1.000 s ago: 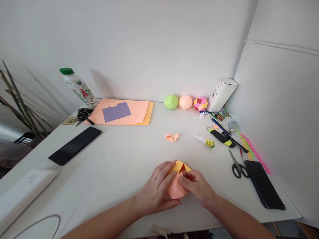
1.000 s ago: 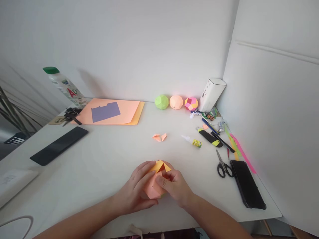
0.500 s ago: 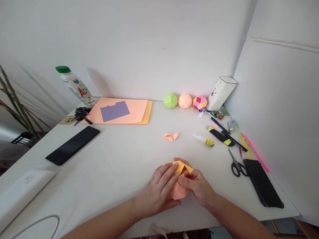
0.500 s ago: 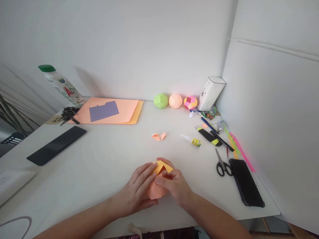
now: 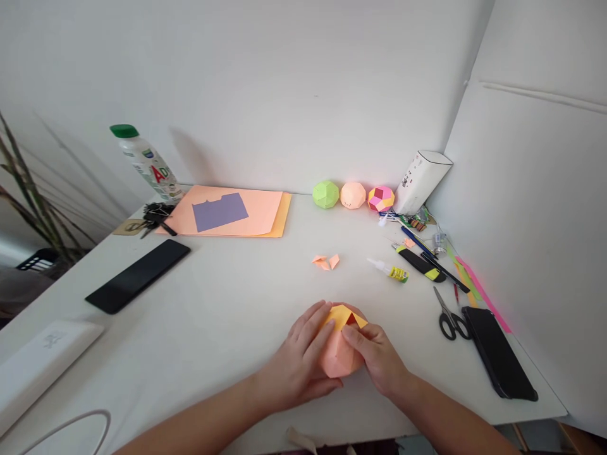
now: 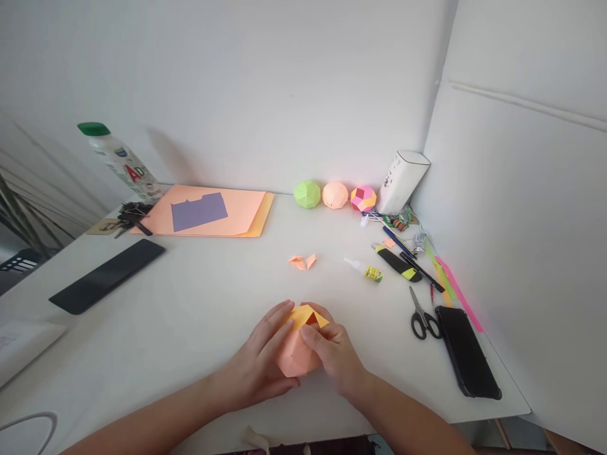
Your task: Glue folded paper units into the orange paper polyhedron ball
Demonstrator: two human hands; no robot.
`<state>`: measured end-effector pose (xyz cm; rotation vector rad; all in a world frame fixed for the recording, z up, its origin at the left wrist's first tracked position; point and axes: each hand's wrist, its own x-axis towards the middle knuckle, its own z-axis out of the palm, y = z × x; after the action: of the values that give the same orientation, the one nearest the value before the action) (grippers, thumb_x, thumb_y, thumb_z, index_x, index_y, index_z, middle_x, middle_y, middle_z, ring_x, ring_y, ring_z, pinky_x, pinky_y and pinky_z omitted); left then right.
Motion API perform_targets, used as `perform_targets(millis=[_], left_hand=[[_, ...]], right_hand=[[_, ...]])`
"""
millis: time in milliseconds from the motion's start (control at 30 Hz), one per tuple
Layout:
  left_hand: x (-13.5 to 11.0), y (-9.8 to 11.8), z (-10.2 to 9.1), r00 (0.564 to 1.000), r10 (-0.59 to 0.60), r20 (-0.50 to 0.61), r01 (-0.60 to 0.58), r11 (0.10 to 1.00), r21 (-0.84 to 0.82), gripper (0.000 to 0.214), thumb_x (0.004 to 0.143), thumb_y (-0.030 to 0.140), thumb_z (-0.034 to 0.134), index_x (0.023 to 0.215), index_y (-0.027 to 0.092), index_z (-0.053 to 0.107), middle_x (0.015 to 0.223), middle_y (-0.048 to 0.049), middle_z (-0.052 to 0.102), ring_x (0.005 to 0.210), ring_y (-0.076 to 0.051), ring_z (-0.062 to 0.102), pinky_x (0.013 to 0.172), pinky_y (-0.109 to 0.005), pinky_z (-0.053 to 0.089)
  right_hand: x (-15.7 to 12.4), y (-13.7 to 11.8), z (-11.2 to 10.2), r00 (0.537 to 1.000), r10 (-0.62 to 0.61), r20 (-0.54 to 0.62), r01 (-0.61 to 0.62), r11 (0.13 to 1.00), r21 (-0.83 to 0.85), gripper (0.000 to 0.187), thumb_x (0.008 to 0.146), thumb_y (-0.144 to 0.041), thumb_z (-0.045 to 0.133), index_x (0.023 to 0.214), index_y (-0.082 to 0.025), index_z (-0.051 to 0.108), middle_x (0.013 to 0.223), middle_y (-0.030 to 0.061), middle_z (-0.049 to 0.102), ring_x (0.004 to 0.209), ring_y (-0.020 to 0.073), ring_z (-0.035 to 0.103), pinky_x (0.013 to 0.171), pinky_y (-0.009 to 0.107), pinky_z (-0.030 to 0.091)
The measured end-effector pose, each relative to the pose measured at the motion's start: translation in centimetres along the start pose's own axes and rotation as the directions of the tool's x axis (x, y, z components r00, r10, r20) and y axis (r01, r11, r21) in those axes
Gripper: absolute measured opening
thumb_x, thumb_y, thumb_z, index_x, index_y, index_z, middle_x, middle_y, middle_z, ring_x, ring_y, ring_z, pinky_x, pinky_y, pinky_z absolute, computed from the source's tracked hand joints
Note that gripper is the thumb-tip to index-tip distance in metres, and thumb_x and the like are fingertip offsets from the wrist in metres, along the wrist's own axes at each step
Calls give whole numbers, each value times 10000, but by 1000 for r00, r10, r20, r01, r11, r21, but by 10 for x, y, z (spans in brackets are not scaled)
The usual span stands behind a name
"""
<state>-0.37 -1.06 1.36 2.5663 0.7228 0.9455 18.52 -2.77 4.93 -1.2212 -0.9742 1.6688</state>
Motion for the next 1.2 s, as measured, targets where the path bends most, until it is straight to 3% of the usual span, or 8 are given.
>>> perform_targets(millis=[100,267,400,667,833,967,1067,1200], left_hand=[[-1,-2,1,995,-88,46,94,984,-153,868,875,447,593,1506,174,63,1521,-237,166,1416,-387,206,1066,-563,376],[0,-3,-1,980,-195,45,198,910,-365,842,856,405,630,1493,216,113,1523,-205,160,1416,-374,197,1070,-571,378],[3,-6,-4,968,-248,32,228,822,-522,794,849,440,624,1473,237,176,1472,-193,264,1363,-359,313,1071,-581,367],[6,-18,-14,849,-420,322,450,252,-857,775,858,593,541,1464,270,181,1405,-169,462,1238,-324,528,966,-514,487],[14,-19,-18,828,-417,375,437,59,-898,642,892,618,426,1396,225,379,1404,-160,482,1207,-337,544,904,-480,514],[25,-10,-24,802,-385,457,497,7,-868,634,930,625,258,1369,206,442,1321,-149,560,1149,-314,583,824,-430,540],[31,-4,-29,773,-386,504,540,-19,-842,633,958,596,174,1355,198,465,1256,-143,608,1109,-289,613,842,-429,535],[26,-6,-24,773,-457,441,542,114,-832,578,999,506,119,1421,201,370,1239,-139,622,1093,-249,631,871,-442,542]], right_hand=[[1,-1,0,999,39,-5,-39,999,-3,440,837,-559,592,675,-160,684,806,54,647,810,201,587,791,329,470],[1,-8,0,996,-1,91,-2,999,33,428,926,-548,455,1115,-220,655,1067,63,673,989,218,585,919,368,435],[0,-8,-5,990,-15,143,18,1000,-20,475,953,-548,387,1235,-228,594,1194,85,643,1086,238,563,984,408,402],[-5,-18,-5,980,-118,162,144,977,-159,467,977,-527,316,1282,-267,555,1384,79,504,1208,245,503,1020,408,408],[-7,-16,-7,933,-331,139,358,875,-325,407,972,-506,338,1193,-292,605,1395,76,442,1295,256,421,1068,412,373],[-8,-11,-9,918,-369,144,393,806,-442,358,959,-474,396,1182,-290,607,1377,97,428,1318,277,376,1028,407,408],[-7,-11,-8,916,-377,137,394,783,-482,284,940,-441,449,933,-245,654,1278,113,502,1140,277,518,908,383,475],[-5,-10,-8,917,-383,117,387,777,-496,311,921,-436,487,721,-221,591,1221,94,543,722,175,556,725,353,490]])
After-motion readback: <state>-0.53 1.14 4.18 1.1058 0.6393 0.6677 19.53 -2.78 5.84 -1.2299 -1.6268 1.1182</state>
